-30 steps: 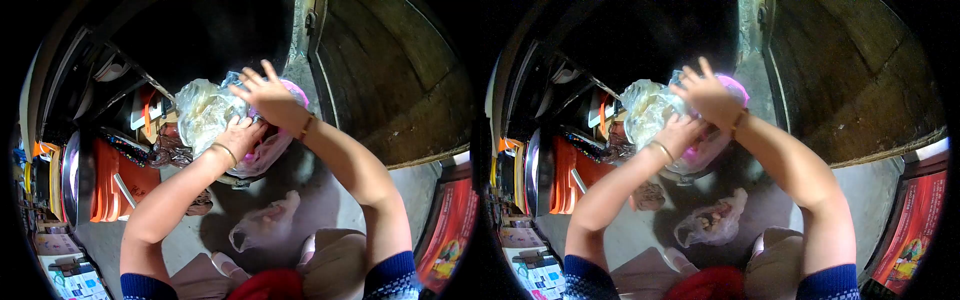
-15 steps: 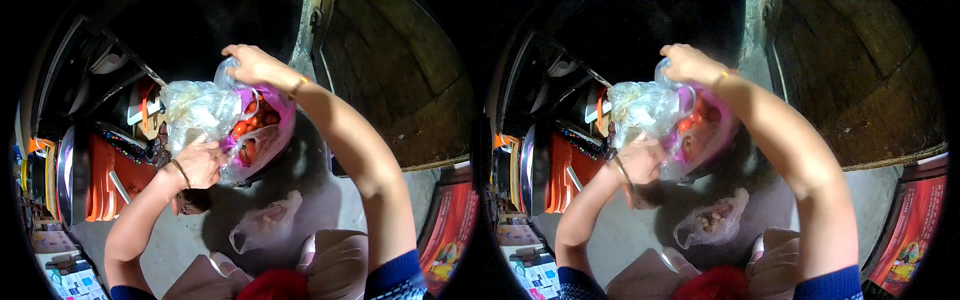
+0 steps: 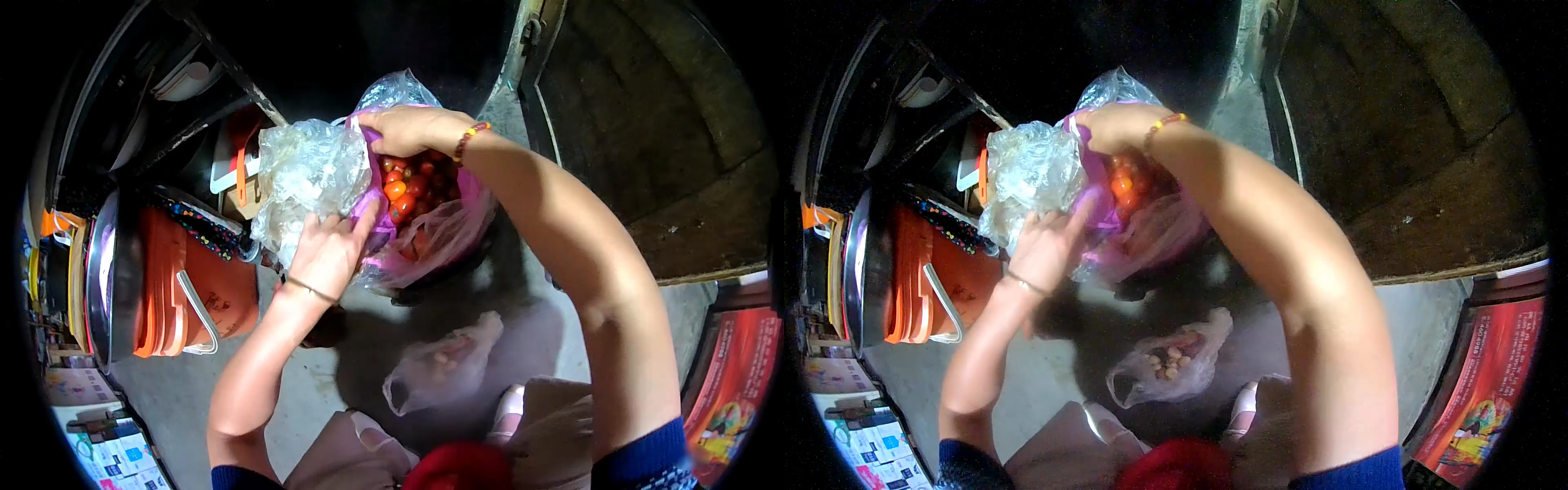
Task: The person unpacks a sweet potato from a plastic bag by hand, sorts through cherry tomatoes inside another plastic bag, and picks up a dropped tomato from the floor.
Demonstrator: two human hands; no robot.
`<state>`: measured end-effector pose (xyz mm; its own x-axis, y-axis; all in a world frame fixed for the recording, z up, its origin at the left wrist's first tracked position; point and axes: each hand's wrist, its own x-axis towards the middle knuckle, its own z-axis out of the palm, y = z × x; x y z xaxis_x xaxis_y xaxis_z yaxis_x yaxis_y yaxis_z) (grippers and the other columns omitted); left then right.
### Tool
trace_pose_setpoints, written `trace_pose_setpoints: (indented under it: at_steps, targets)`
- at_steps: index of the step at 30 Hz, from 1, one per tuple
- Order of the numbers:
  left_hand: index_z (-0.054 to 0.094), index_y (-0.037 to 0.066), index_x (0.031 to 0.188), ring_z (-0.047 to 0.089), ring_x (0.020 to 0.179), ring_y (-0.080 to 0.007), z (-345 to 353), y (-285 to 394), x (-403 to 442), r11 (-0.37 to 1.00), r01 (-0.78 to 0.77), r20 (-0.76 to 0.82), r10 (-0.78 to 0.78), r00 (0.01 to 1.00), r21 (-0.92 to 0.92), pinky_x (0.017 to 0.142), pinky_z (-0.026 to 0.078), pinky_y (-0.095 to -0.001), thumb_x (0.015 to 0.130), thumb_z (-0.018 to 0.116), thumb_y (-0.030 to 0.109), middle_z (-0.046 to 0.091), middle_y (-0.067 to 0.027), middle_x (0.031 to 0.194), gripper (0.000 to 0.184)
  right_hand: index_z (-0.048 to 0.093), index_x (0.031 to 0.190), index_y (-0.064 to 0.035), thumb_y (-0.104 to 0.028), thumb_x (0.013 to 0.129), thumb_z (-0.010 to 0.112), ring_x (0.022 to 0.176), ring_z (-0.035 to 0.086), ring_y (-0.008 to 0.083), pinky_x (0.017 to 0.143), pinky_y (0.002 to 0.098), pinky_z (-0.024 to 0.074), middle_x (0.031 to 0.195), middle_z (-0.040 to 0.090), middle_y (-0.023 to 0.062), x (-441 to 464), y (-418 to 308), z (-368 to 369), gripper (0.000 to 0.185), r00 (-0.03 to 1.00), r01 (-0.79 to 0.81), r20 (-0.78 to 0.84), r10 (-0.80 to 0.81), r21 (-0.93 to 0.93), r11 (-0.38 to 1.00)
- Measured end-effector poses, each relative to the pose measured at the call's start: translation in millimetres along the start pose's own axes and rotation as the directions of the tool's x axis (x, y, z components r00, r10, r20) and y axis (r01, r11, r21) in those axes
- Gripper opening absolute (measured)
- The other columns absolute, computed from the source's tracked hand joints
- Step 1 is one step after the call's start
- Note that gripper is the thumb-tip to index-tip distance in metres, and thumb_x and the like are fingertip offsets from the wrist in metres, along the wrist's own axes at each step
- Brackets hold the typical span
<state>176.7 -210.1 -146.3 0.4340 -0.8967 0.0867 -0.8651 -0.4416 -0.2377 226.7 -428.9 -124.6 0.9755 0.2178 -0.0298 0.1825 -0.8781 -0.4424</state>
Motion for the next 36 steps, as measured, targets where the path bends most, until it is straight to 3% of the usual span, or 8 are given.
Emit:
trace_pose_setpoints:
  at_steps: [7, 13, 20, 25, 27, 29, 30, 36]
  targets:
    - [0.062, 0.008, 0.097, 0.05, 0.09, -0.0146, -92, 34, 7, 0.999, -0.053, -0.222, 0.053, 0.974, 0.006, 0.074, 0.039, -0.031, 0.071, 0.054, 0.011, 0.057, -0.0016, 0.081, 0.028, 0.062, 0.089, 0.0047, -0.002, 0.076, 0.048, 0.059, 0.064, 0.0293, 0.051, 0.0342, 0.0505, 0.073, 0.062, 0.0249, -12, -22, -7, 0.02, 0.986, -0.148, 0.078, 0.145, 0.034, 0.988]
    - [0.037, 0.019, 0.133, 0.022, 0.133, -0.0172, 6, -7, 74, 0.868, -0.299, 0.225, 0.224, 0.948, 0.397, 0.11, 0.011, -0.0456, 0.08, 0.052, 0.018, 0.03, -0.0018, 0.141, 0.055, 0.063, 0.086, 0.0042, -0.009, 0.076, 0.055, 0.072, 0.064, 0.0264, 0.064, 0.034, 0.0506, 0.078, 0.063, 0.0203, -62, 22, 7, 0.019, 0.991, 0.044, -0.111, -0.073, -0.249, 0.968]
    - [0.026, 0.019, 0.139, 0.015, 0.136, -0.0198, 19, -26, 78, 0.898, -0.024, 0.26, -0.102, 0.96, 0.439, 0.104, 0.006, -0.0606, 0.088, 0.04, 0.017, 0.017, 0.0052, 0.147, 0.053, 0.058, 0.093, -0.0017, -0.01, 0.075, 0.053, 0.105, 0.052, 0.0221, 0.091, 0.0311, 0.0395, 0.099, 0.059, 0.0094, -120, 41, 14, 0.021, 0.99, -0.106, -0.007, 0.141, -0.701, 0.706]
    - [0.033, 0.015, 0.136, 0.018, 0.134, -0.0188, 17, -22, 65, 0.917, 0.012, 0.095, -0.055, 0.994, 0.399, 0.106, 0.007, -0.0573, 0.087, 0.039, 0.016, 0.024, 0.0031, 0.144, 0.05, 0.06, 0.084, -0.0051, -0.01, 0.072, 0.053, 0.092, 0.057, 0.0218, 0.084, 0.033, 0.0434, 0.088, 0.061, 0.0071, -125, 5, 18, 0.014, 0.984, -0.13, 0.056, 0.171, -0.44, 0.889]
    - [0.04, 0.01, 0.131, 0.023, 0.132, -0.0191, 19, -20, 56, 0.933, 0.012, -0.035, 0.0, 0.999, 0.359, 0.106, 0.011, -0.0556, 0.084, 0.041, 0.015, 0.032, 0.0001, 0.14, 0.047, 0.061, 0.081, -0.0038, -0.01, 0.072, 0.052, 0.084, 0.06, 0.0246, 0.077, 0.035, 0.0471, 0.081, 0.062, 0.01, -143, -20, 29, 0.014, 0.902, 0.429, 0.269, -0.339, -0.664, 0.613]
    - [0.041, 0.01, 0.13, 0.022, 0.132, -0.0202, 15, -16, 52, 0.96, 0.034, -0.074, -0.014, 0.997, 0.278, 0.108, 0.01, -0.0535, 0.079, 0.048, 0.015, 0.032, -0.0018, 0.139, 0.052, 0.064, 0.082, -0.0051, -0.009, 0.073, 0.05, 0.078, 0.062, 0.028, 0.069, 0.037, 0.0493, 0.079, 0.064, 0.0106, -158, -49, 23, 0.016, 0.754, 0.177, 0.63, 0.185, -0.467, 0.867]
    - [0.044, 0.008, 0.128, 0.024, 0.131, -0.0195, 16, -18, 52, 0.97, 0.037, -0.122, -0.008, 0.992, 0.24, 0.107, 0.011, -0.0531, 0.077, 0.05, 0.016, 0.035, -0.0028, 0.137, 0.051, 0.065, 0.085, -0.0066, -0.007, 0.076, 0.048, 0.079, 0.063, 0.0279, 0.067, 0.0361, 0.05, 0.082, 0.064, 0.0111, -167, -39, 34, 0.019, 0.744, 0.194, 0.657, 0.12, -0.385, 0.902]
    - [0.055, 0.013, 0.113, 0.035, 0.125, -0.016, 14, -13, 49, 0.984, 0.016, -0.192, 0.019, 0.981, 0.177, 0.106, 0.014, -0.0539, 0.081, 0.048, 0.019, 0.046, -0.0009, 0.126, 0.034, 0.061, 0.083, -0.0024, -0.009, 0.077, 0.053, 0.077, 0.058, 0.0342, 0.066, 0.039, 0.047, 0.08, 0.058, 0.0161, -121, -4, 39, 0.012, 0.978, -0.034, 0.202, 0.057, -0.116, 0.993]
